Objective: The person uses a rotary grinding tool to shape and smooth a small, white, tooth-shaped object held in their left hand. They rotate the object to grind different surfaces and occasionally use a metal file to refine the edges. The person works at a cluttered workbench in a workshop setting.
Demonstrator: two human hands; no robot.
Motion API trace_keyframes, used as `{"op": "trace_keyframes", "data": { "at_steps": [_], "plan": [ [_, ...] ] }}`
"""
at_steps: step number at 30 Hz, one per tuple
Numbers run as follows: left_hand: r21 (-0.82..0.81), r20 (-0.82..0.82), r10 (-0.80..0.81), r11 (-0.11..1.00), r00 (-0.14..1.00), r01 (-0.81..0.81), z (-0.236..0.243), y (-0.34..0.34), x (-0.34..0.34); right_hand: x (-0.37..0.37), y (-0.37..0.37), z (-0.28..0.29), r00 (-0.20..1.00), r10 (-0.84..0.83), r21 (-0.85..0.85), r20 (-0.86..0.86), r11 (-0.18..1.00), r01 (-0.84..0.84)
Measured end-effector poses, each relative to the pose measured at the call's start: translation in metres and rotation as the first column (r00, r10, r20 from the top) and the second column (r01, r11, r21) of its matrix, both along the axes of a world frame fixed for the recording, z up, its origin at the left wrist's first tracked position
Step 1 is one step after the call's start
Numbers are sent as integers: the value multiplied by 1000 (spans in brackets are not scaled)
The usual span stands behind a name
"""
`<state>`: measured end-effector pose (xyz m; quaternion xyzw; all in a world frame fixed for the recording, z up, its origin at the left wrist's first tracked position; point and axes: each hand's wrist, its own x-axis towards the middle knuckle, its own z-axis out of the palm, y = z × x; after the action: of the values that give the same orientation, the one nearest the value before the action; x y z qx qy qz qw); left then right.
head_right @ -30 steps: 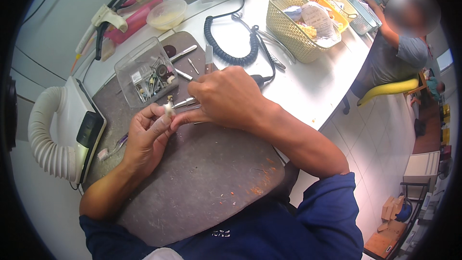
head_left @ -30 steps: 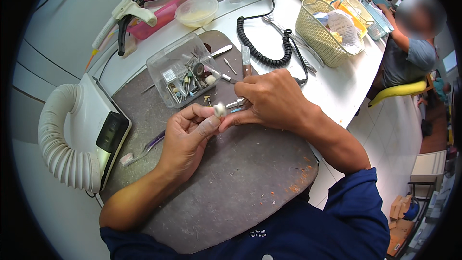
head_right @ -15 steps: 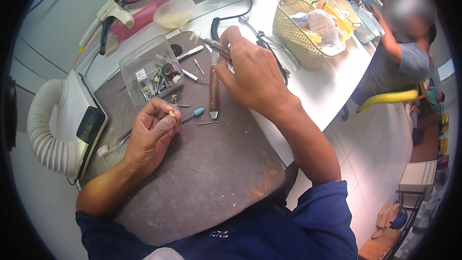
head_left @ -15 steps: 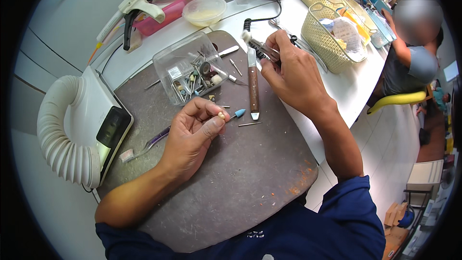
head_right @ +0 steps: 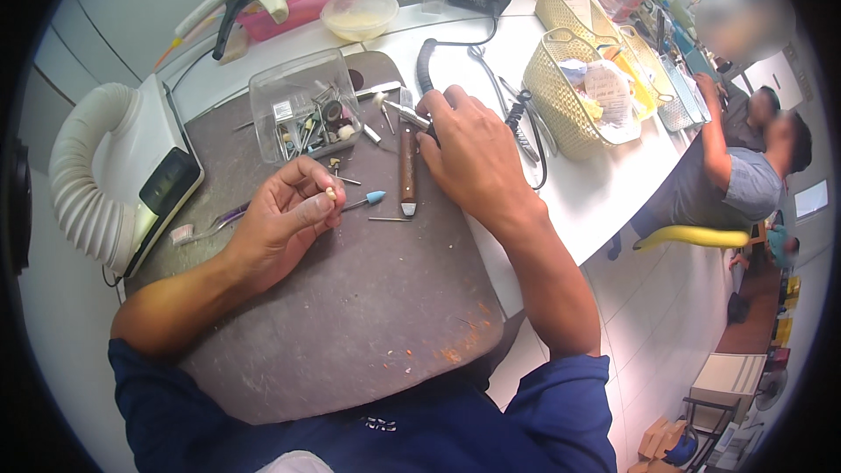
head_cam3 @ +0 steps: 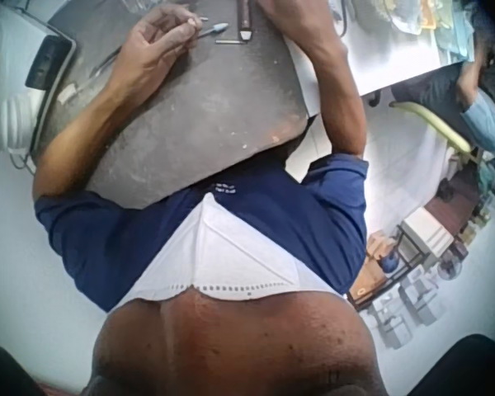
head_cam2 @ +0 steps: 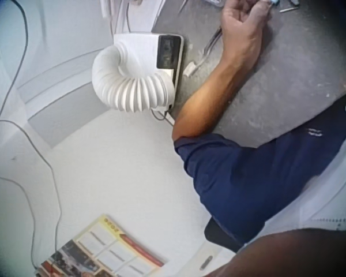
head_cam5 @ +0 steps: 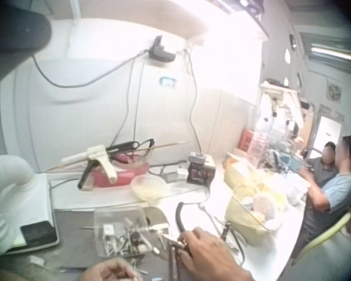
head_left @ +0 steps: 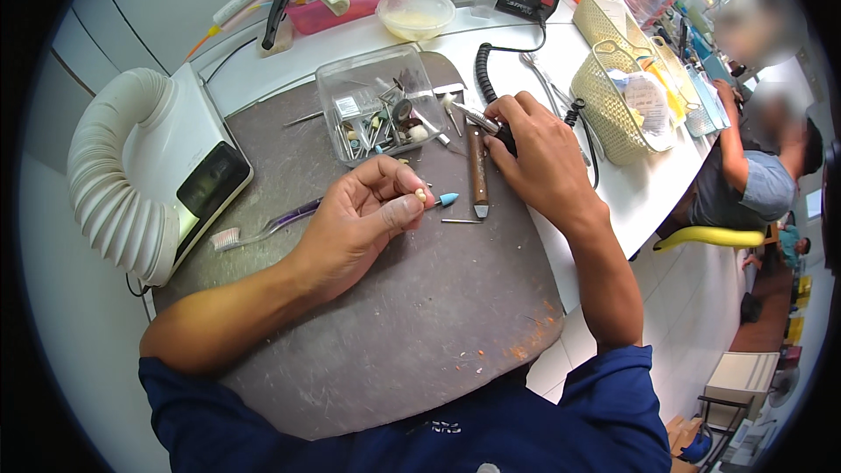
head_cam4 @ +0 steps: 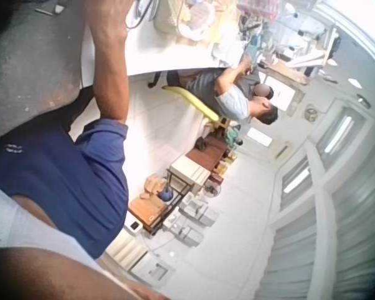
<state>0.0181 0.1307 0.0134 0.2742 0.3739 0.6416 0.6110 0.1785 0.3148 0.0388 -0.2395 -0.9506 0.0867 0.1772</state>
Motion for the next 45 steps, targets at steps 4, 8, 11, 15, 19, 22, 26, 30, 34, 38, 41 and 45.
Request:
{"op": "trace_keyframes", "data": {
  "at_steps": [4,8,11,15,19,22,26,30,34,38,41,45],
  "plan": [
    [-31,-22,12,999,1000,-13,9,-1,4,1,2,2,1000,-14,1,-2,1000,14],
    [32,-235,-76,996,969,86,3,-3,3,2,-1,8,999,-39,-25,-15,999,39],
    [48,-376,-102,990,921,129,10,-6,9,1,-5,10,995,-29,2,-94,1000,29],
    [96,-491,-111,979,864,180,5,-13,13,-6,-16,8,953,119,37,-278,993,-113],
    [267,-689,-4,928,725,259,3,-14,19,-7,-32,6,878,315,92,-360,949,-302],
    [367,-858,152,850,491,377,8,-24,28,-15,-48,-2,787,461,185,-409,887,-423],
    [421,-894,235,732,382,536,16,-48,58,-32,-70,-4,725,648,277,-234,759,-589],
    [399,-912,236,698,335,594,22,-57,77,-55,-85,-5,676,737,417,-26,623,-662],
    [428,-889,265,773,373,468,9,-55,76,-79,-96,-22,700,713,534,41,577,-618],
    [399,-878,219,826,426,398,13,-53,68,-78,-95,-23,728,684,421,-45,674,-608],
    [350,-850,127,861,512,369,14,-52,64,-60,-89,-14,752,655,247,-78,743,-621],
    [204,-773,-49,925,632,322,11,-57,58,-40,-68,-1,720,658,180,-223,753,-633]
  ]
}}
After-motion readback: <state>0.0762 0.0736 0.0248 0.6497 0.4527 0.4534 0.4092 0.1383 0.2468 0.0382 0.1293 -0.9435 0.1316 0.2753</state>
